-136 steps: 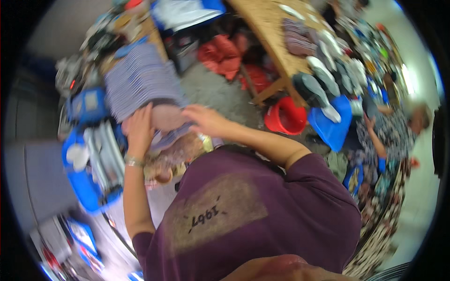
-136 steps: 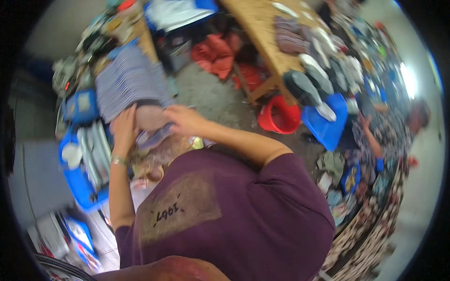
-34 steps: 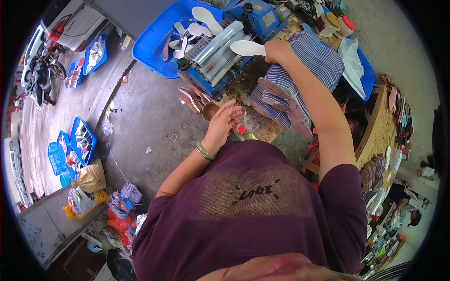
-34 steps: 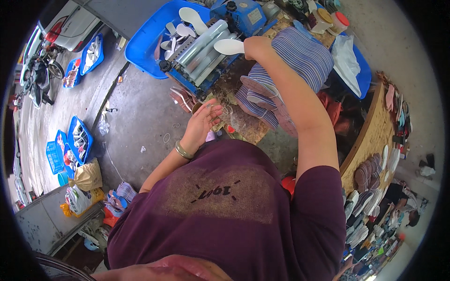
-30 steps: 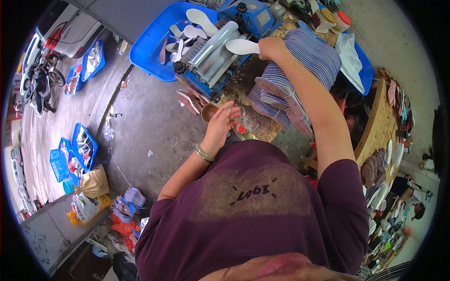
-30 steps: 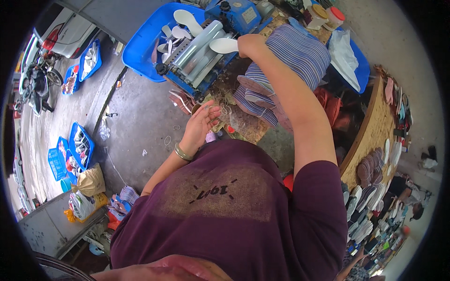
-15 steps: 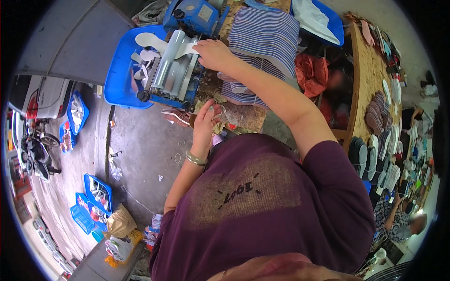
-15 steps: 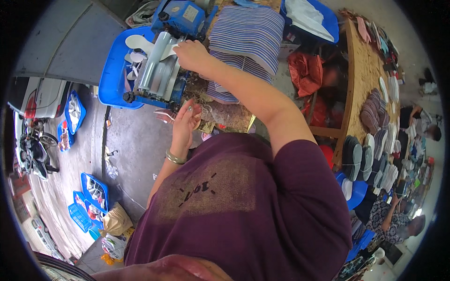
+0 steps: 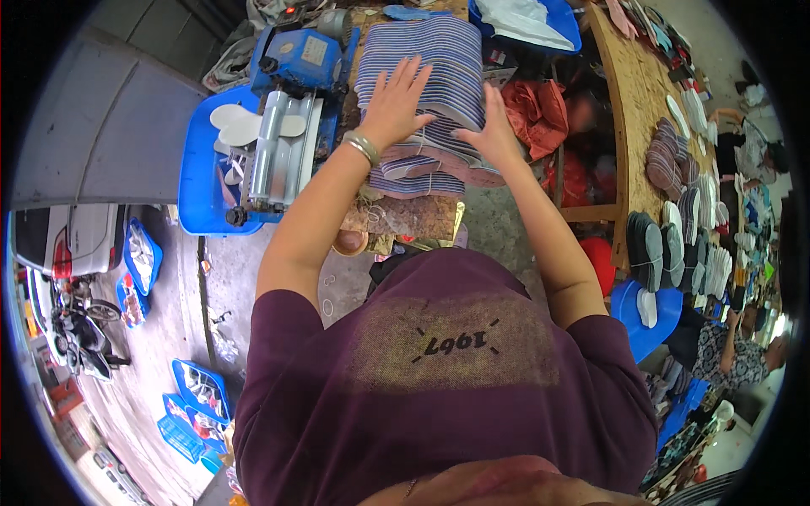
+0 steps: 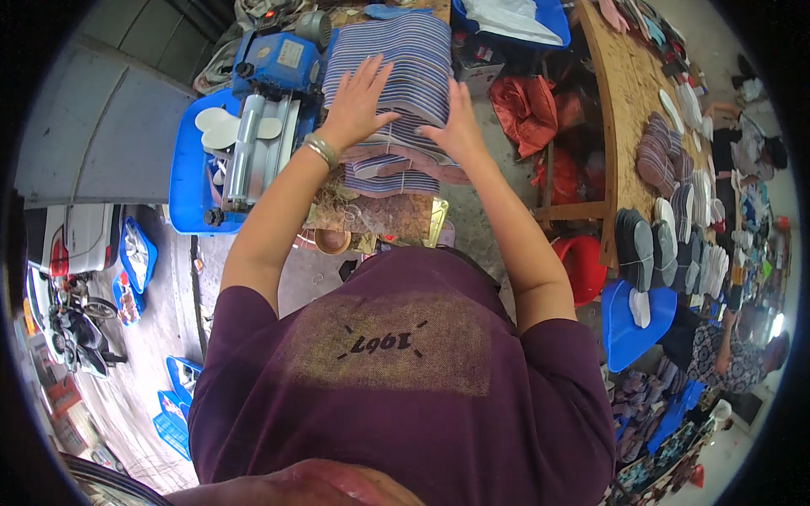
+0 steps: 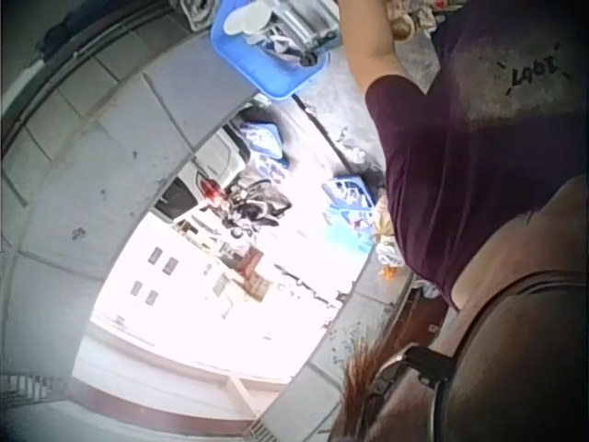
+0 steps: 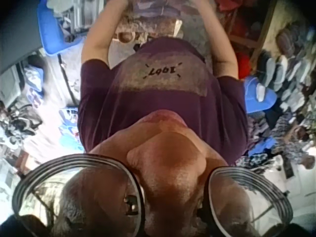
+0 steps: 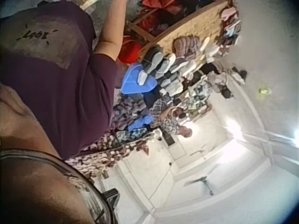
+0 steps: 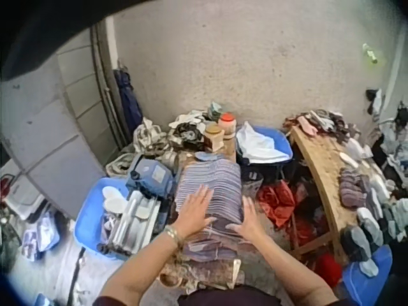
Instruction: The person repeatedly feeds white shoe insoles into a blue machine to process their edges. They handle the insoles one at a time, moving them between the machine and a stack of striped insoles on the table. The person also stacks the processed insoles and occasionally adjusts the pile of striped insoles.
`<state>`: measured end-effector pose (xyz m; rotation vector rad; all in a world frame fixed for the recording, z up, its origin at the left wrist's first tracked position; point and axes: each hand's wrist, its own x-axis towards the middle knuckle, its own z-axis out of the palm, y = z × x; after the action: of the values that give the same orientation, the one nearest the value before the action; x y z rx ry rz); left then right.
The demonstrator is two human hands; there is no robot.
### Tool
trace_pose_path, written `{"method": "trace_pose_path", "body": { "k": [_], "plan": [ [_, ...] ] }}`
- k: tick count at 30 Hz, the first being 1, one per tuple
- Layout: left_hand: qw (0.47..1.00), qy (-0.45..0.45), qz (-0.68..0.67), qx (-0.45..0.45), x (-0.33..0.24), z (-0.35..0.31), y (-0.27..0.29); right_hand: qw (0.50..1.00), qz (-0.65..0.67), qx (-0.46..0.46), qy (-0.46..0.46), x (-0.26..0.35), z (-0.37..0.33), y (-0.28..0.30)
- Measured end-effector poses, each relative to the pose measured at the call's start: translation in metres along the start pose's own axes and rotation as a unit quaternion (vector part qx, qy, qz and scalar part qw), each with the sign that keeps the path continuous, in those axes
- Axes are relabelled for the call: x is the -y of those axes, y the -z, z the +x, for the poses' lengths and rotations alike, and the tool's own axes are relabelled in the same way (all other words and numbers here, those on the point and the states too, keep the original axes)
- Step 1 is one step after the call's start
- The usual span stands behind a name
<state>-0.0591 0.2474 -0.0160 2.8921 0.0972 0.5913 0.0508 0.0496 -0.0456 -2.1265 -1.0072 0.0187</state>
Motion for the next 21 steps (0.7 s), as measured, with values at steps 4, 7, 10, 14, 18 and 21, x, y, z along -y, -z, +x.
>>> {"method": "trace_pose_path", "body": {
  "k": [4, 7, 10, 14, 18, 21],
  "plan": [
    [0.997, -0.031, 0.042, 0.062, 0.006, 0.025, -0.017, 0.998, 0.061, 0.002, -0.014, -0.005, 0.005, -0.016],
    [0.994, -0.04, 0.061, 0.083, 0.004, 0.029, -0.022, 0.997, 0.072, -0.027, -0.01, -0.008, 0.003, -0.018],
    [0.995, -0.044, 0.039, 0.078, 0.003, 0.025, -0.026, 0.997, 0.065, -0.032, -0.006, -0.004, -0.006, -0.014],
    [0.996, -0.064, -0.004, 0.069, 0.001, 0.02, -0.019, 0.998, 0.065, -0.019, 0.0, 0.015, -0.02, -0.001],
    [0.992, -0.09, -0.066, 0.061, 0.002, 0.019, -0.005, 0.998, 0.063, 0.013, -0.023, 0.038, -0.034, 0.002],
    [0.991, -0.105, -0.082, 0.021, 0.016, 0.014, 0.005, 0.995, 0.091, 0.018, 0.03, 0.046, -0.037, 0.008]
  ]
}}
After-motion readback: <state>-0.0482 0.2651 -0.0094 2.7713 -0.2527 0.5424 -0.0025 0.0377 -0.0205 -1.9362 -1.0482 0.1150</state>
